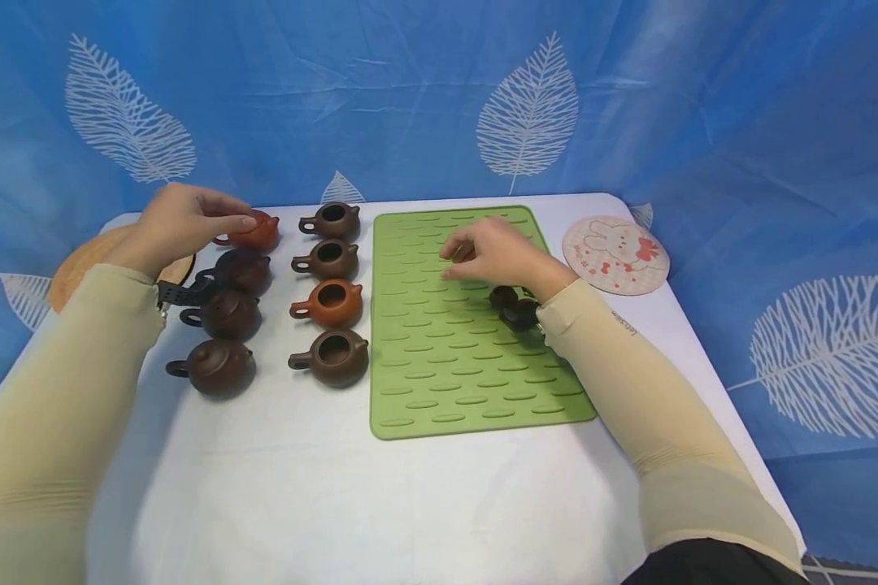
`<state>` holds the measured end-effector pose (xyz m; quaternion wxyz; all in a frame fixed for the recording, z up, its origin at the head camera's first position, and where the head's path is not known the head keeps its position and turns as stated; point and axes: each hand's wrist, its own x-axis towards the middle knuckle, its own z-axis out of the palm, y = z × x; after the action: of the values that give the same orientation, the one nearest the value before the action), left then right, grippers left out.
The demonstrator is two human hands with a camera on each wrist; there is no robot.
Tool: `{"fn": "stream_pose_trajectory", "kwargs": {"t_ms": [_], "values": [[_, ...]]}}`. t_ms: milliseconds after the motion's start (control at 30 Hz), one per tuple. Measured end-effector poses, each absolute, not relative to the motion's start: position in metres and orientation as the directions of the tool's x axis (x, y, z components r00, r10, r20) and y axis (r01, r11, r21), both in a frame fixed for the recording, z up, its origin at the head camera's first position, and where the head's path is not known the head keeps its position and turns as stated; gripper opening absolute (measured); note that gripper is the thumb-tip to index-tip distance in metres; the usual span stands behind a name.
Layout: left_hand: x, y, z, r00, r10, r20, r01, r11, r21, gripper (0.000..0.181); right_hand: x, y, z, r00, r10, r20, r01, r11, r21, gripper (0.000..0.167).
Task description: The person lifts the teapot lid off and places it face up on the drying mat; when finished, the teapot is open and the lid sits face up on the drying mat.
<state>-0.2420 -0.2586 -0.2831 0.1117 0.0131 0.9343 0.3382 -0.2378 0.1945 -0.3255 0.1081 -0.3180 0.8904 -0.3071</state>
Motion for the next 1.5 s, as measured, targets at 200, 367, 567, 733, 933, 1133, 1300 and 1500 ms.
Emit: {"fn": "stream_pose_trajectory", "kwargs": {"t_ms": [200, 367, 567, 733, 933, 1133, 1300, 1500], "values": [[-0.208, -0.281, -0.291, -0.990, 0.060, -0.131, -0.044, 0.737, 0.675, 0.068, -0.243, 0.173, -0.324, -0.742, -0.671, 0.013, -0.527, 0.571, -0.629, 0.032], [-0.173, -0.295, -0.306, -0.999, 0.054, 0.007, 0.045, 0.738, 0.674, 0.057, -0.247, 0.155, -0.323, -0.708, -0.706, 0.009, -0.557, 0.551, -0.621, 0.031], [-0.132, -0.313, -0.319, -1.000, -0.028, -0.014, -0.030, 0.743, 0.669, 0.059, -0.247, 0.131, -0.323, -0.675, -0.737, 0.019, -0.575, 0.511, -0.639, 0.026], [-0.102, -0.326, -0.331, -0.998, -0.062, -0.022, -0.061, 0.738, 0.672, 0.052, -0.245, 0.106, -0.323, -0.637, -0.770, 0.027, -0.602, 0.476, -0.641, 0.026], [-0.078, -0.340, -0.349, -0.995, -0.008, -0.095, -0.074, 0.696, 0.714, 0.052, -0.233, 0.065, -0.319, -0.577, -0.816, 0.033, -0.645, 0.431, -0.631, 0.023], [-0.070, -0.346, -0.360, -0.995, 0.040, -0.086, -0.041, 0.637, 0.770, 0.049, -0.222, 0.022, -0.314, -0.495, -0.866, 0.077, -0.705, 0.349, -0.617, 0.022], [-0.069, -0.350, -0.366, -0.994, 0.065, -0.084, -0.021, 0.655, 0.755, 0.041, -0.208, -0.017, -0.311, -0.423, -0.903, 0.082, -0.759, 0.303, -0.576, 0.023], [-0.070, -0.349, -0.371, -0.996, 0.044, -0.083, -0.033, 0.664, 0.747, 0.041, -0.191, -0.061, -0.307, -0.354, -0.935, 0.034, -0.816, 0.291, -0.499, 0.022]]}}
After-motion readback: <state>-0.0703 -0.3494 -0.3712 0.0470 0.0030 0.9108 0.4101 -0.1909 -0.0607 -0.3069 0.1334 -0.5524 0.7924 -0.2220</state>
